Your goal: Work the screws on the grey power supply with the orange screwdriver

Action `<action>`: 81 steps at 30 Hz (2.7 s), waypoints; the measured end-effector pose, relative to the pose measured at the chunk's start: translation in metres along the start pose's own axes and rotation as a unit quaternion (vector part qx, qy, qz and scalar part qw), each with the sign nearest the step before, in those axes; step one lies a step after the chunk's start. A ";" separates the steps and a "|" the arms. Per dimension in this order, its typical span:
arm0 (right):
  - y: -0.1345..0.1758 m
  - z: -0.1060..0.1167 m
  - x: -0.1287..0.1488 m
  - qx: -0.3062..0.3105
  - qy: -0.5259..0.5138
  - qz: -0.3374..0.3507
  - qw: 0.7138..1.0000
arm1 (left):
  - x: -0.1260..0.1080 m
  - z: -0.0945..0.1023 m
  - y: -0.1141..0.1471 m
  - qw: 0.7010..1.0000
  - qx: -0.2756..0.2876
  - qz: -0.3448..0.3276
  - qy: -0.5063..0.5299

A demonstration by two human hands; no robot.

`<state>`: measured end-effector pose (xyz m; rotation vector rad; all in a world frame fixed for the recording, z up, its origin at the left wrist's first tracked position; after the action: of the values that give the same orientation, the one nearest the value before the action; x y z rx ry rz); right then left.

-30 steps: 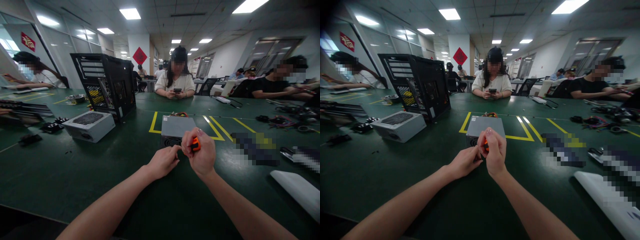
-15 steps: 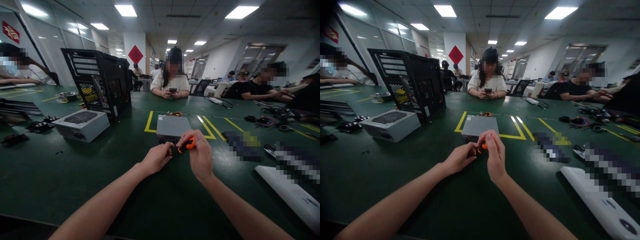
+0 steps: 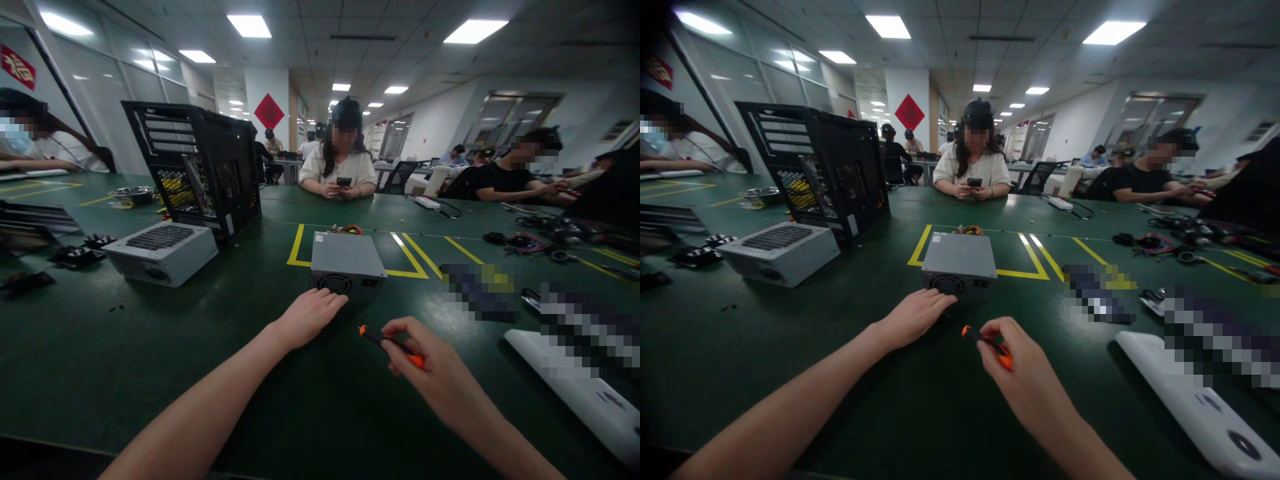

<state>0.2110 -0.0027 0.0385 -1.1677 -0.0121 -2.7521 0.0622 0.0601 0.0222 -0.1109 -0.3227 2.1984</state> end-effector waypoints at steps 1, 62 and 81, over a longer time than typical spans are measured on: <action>0.002 -0.006 -0.003 0.025 -0.018 -0.025 0.999 | -0.002 0.002 0.000 1.000 0.001 -0.008 -0.010; 0.004 -0.046 -0.027 0.085 -0.322 -0.218 0.917 | 0.027 -0.053 0.001 0.703 -0.014 0.365 0.610; 0.004 -0.054 -0.027 0.107 -0.328 -0.208 0.915 | 0.027 -0.050 0.000 0.699 -0.027 0.342 0.628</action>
<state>0.1912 -0.0070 -0.0184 -2.1502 -0.6890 -2.4109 0.0554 0.0910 -0.0249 -1.9185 0.5325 2.2025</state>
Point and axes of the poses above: each hand's wrist, its own y-axis away from the middle knuckle, its own z-axis out of the back of the hand, x = y × z, the point moved 6 cm from there along -y, towards the middle knuckle, and after that the axes turned 1 degree about -y, right-handed, at the moved point
